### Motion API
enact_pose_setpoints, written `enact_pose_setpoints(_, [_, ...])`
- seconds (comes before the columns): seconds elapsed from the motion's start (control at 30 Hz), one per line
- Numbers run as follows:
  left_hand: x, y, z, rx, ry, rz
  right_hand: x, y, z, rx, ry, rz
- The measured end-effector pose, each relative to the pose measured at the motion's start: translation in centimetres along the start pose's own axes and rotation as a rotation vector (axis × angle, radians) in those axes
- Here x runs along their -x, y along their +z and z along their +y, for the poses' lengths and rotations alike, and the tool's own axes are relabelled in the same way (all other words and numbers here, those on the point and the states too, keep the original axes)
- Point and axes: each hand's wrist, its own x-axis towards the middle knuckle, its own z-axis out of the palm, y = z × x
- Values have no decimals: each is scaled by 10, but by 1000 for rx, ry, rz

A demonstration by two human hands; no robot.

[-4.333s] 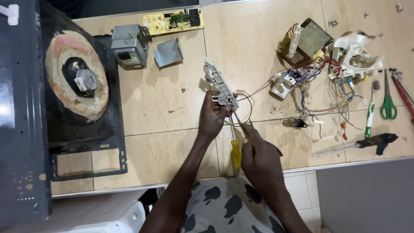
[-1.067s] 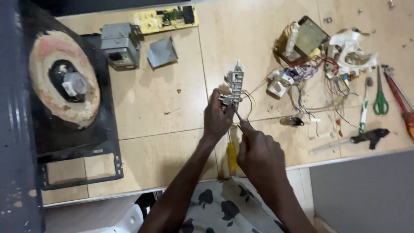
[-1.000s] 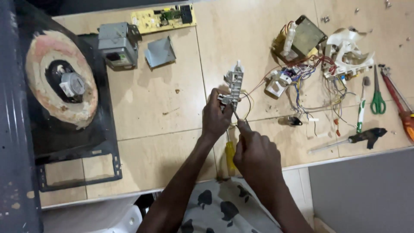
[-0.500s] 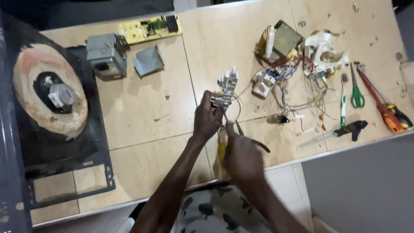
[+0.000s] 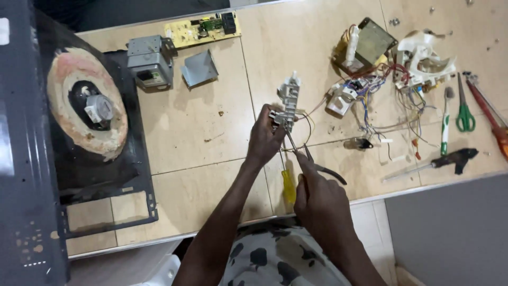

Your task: The person uses a yellow screwdriver to work on a white plastic component with attached wires on a cluttered workbench. They then switch to an orange screwdriver to continue manipulating the component and wires. Finally, they pick up a small cylindrical metal object and handle it with their hands.

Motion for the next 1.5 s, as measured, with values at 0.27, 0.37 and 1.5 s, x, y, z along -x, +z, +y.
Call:
enact_pose_setpoints(0.27, [-6, -15, -2, 332, -83, -141, -1, -3, 1, -63, -103, 110])
enact_pose_setpoints(0.37, [-5, -17, -1, 358, -67, -165, -5, -5, -1, -67, -128, 143])
enact_pose_setpoints(1.5, [-15, -13, 5, 300, -4, -49, -46, -28, -27, 197, 148, -183])
